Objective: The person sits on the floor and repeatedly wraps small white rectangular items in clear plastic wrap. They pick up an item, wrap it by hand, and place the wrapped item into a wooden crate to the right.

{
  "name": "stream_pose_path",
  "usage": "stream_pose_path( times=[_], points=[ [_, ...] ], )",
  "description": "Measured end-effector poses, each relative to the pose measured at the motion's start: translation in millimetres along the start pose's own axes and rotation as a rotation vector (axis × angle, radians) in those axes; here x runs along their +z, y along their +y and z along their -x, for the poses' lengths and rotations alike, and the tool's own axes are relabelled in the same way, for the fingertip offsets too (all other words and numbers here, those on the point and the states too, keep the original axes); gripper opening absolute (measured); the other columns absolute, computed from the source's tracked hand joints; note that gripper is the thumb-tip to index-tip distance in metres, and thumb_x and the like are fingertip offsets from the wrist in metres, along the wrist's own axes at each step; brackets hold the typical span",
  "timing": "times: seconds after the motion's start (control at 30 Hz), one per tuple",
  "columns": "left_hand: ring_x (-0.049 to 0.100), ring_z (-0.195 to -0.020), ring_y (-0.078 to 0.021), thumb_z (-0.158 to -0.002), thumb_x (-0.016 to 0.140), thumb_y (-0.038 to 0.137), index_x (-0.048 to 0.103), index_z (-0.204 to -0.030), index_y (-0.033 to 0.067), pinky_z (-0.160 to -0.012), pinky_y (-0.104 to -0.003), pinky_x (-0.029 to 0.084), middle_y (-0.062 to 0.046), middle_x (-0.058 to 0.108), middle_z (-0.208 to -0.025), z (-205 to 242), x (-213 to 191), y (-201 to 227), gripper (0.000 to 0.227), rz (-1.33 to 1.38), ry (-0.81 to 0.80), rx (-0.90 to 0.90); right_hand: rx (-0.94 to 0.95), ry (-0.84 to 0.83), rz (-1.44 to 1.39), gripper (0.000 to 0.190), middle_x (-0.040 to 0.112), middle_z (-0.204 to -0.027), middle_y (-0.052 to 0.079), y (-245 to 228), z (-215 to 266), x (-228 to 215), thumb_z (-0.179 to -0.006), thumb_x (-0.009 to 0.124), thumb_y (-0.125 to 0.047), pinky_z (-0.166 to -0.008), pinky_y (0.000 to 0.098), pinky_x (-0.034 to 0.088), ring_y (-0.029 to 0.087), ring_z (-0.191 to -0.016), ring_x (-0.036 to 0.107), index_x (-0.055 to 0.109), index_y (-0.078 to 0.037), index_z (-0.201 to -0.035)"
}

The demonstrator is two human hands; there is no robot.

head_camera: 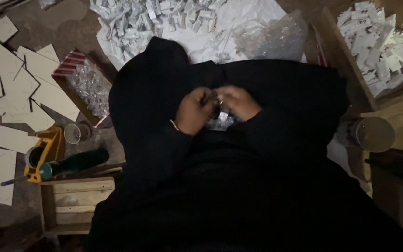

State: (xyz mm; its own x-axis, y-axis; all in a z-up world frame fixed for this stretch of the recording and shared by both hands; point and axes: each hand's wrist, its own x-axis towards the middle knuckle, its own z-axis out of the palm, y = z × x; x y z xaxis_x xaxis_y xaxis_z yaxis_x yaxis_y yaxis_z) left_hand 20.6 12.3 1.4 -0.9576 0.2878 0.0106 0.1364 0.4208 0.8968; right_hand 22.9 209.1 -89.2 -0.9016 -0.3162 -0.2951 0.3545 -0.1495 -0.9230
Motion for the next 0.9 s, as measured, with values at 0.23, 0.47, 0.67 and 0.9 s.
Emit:
stream_pose_path(
  times=[0.23,0.47,0.67,0.9],
  points=[
    [0.072,-0.08,-0.0219,-0.092,0.072,0.019,0.069,-0.11,0.0063,-0.069,-0.033,0.057,-0.012,0.074,-0.095,-5.3,18.4,10.0,0.022,-0.696,-0.739,-0.422,-0.078,0.326,-0.16,0.025,0.072,-0.095,0.005,-6.1,-3.3,-9.9,-0.095,0.051,-0.006,-0.055,0.0228,0.043,0.008,-0.064,0.054,0.066,-0.005,-0.114],
    [0.071,-0.082,-0.021,-0.095,0.065,0.019,0.071,-0.109,0.0064,-0.072,-0.032,0.057,-0.01,0.074,-0.096,-4.1,21.7,-10.9,0.02,-0.616,-0.737,-0.42,-0.062,0.358,-0.195,0.022,0.061,-0.082,0.002,-14.6,3.5,-10.5,-0.101,0.048,-0.022,-0.055,0.0242,0.041,0.009,-0.064,0.053,0.062,-0.007,-0.109],
    [0.068,-0.075,-0.02,-0.095,0.066,0.011,0.074,-0.1,0.0027,-0.067,-0.031,0.055,-0.008,0.074,-0.087,-4.0,1.4,-54.2,0.013,0.129,-0.306,-0.197,0.037,0.254,-0.148,0.04,0.063,-0.084,0.0,-21.3,3.3,-3.6,-0.106,0.039,-0.042,-0.055,0.0233,0.04,0.007,-0.065,0.052,0.062,-0.009,-0.111],
    [0.076,-0.083,-0.0267,-0.087,0.073,0.015,0.078,-0.102,0.0046,-0.075,-0.038,0.057,-0.015,0.078,-0.093,-3.4,-14.3,-25.5,0.018,-0.18,-0.391,-0.098,-0.047,0.283,-0.143,0.041,0.054,-0.072,0.001,-6.3,6.1,-8.2,-0.108,0.043,-0.044,-0.051,0.0245,0.036,0.009,-0.057,0.046,0.061,-0.007,-0.102]
  ],
)
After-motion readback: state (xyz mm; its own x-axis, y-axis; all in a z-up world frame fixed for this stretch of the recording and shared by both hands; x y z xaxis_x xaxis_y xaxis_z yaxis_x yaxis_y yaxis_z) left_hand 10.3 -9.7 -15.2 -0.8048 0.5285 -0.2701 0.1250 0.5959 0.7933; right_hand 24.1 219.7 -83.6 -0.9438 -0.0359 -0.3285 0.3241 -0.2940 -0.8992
